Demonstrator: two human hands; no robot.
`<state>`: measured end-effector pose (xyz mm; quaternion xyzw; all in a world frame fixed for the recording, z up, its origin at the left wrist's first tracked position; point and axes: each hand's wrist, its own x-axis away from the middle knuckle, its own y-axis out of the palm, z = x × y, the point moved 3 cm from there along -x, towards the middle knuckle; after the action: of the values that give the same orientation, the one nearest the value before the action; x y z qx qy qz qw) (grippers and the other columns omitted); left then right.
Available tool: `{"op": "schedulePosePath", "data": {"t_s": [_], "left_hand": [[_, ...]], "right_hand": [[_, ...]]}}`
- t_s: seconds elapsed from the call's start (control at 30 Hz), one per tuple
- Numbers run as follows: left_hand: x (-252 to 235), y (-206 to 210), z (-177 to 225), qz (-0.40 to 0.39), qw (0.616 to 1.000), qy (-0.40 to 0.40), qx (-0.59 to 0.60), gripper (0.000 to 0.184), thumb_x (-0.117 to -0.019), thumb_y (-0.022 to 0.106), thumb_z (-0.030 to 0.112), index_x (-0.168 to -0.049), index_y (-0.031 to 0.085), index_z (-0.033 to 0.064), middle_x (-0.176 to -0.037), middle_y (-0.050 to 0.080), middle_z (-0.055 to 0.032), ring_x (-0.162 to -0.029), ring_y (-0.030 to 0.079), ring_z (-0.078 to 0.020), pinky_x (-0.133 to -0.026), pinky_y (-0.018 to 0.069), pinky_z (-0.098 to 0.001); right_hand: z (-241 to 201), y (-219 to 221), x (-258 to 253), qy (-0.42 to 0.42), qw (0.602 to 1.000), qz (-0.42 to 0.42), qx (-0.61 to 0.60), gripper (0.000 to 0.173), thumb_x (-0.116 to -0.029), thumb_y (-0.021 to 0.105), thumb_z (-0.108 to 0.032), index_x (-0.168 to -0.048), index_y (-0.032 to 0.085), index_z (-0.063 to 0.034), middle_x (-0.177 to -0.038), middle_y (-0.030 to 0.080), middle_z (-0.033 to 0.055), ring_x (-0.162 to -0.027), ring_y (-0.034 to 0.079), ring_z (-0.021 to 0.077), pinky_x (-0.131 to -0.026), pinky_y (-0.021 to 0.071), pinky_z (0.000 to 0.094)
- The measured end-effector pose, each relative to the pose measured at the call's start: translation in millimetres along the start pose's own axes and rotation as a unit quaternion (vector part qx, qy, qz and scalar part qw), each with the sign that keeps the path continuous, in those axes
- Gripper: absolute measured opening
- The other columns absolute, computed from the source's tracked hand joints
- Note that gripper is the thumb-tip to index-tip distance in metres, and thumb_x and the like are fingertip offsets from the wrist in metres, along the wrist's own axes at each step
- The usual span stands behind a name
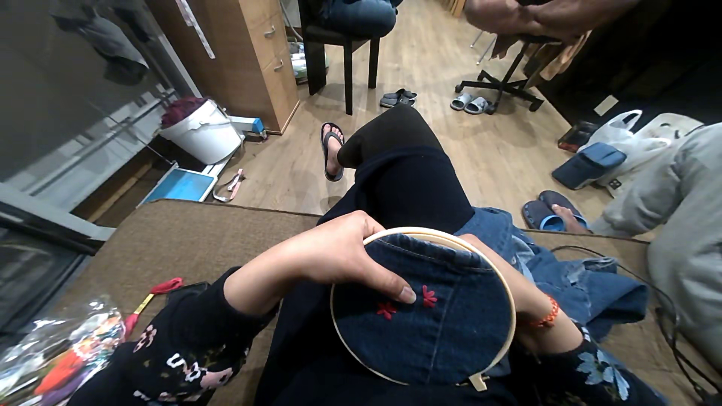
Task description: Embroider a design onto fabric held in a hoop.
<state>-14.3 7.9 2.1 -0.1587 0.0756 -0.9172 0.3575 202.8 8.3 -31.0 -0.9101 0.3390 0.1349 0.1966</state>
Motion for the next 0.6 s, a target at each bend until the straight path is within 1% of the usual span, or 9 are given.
{"op": "schedulePosePath", "data": {"t_s": [0.17, 0.23, 0.3, 0.43, 0.53, 0.6], "left_hand": [[-0.1, 0.1, 0.0, 0.007, 1.000, -0.005, -0.002, 0.011, -0.0803, 0.085, 0.017, -0.082, 0.077, 0.0096, -0.072, 0.075, -0.0002, -0.064, 0.070, -0.0057, -0.058, 0.0590, -0.0227], [-0.1, 0.0, 0.6, 0.010, 1.000, -0.007, -0.007, 0.011, -0.0803, 0.085, 0.017, -0.081, 0.077, 0.0097, -0.072, 0.074, -0.0001, -0.064, 0.070, -0.0057, -0.058, 0.0590, -0.0226], [-0.2, 0.1, 0.8, 0.012, 1.000, -0.011, -0.010, 0.011, -0.0803, 0.085, 0.018, -0.081, 0.077, 0.0098, -0.071, 0.074, -0.0002, -0.063, 0.070, -0.0058, -0.057, 0.0586, -0.0225], [-0.3, 0.1, 1.8, 0.013, 1.000, -0.015, -0.016, 0.011, -0.0803, 0.085, 0.018, -0.081, 0.078, 0.0106, -0.071, 0.074, 0.0003, -0.063, 0.070, -0.0056, -0.058, 0.0588, -0.0223], [-0.6, -0.2, 0.9, 0.012, 1.000, -0.014, -0.013, 0.011, -0.0804, 0.085, 0.018, -0.081, 0.077, 0.0104, -0.071, 0.074, 0.0002, -0.063, 0.070, -0.0057, -0.058, 0.0587, -0.0225], [-1.1, -0.9, -1.1, 0.011, 1.000, -0.007, -0.016, 0.011, -0.0810, 0.084, 0.020, -0.082, 0.078, 0.0107, -0.072, 0.074, 0.0006, -0.064, 0.070, -0.0054, -0.058, 0.0587, -0.0227]], "right_hand": [[0.3, 1.7, 0.4, 0.006, 1.000, 0.006, -0.021, 0.030, -0.1000, 0.061, -0.042, -0.112, 0.073, -0.0166, -0.110, 0.073, -0.0127, -0.101, 0.065, -0.0080, -0.089, 0.0547, 0.0143], [0.2, 2.4, 0.9, 0.016, 1.000, 0.007, -0.012, 0.028, -0.0972, 0.064, -0.042, -0.109, 0.071, -0.0174, -0.100, 0.072, -0.0138, -0.092, 0.064, -0.0104, -0.081, 0.0545, 0.0120], [-1.3, 3.2, 1.6, 0.034, 0.999, 0.013, -0.014, 0.025, -0.0966, 0.065, -0.041, -0.108, 0.072, -0.0199, -0.094, 0.071, -0.0156, -0.087, 0.063, -0.0118, -0.077, 0.0539, 0.0105], [-1.8, 2.8, 2.6, 0.035, 0.999, 0.011, -0.006, 0.021, -0.0959, 0.067, -0.038, -0.108, 0.071, -0.0213, -0.092, 0.070, -0.0170, -0.085, 0.062, -0.0134, -0.076, 0.0532, 0.0094], [-0.6, 2.3, 2.9, 0.049, 0.999, 0.021, -0.001, 0.017, -0.0936, 0.069, -0.035, -0.102, 0.071, -0.0207, -0.086, 0.070, -0.0157, -0.080, 0.062, -0.0121, -0.071, 0.0530, 0.0097], [0.6, 2.0, 2.0, 0.070, 0.997, 0.033, -0.015, 0.017, -0.0915, 0.071, -0.031, -0.102, 0.073, -0.0186, -0.087, 0.072, -0.0117, -0.079, 0.065, -0.0079, -0.071, 0.0549, 0.0122]]}}
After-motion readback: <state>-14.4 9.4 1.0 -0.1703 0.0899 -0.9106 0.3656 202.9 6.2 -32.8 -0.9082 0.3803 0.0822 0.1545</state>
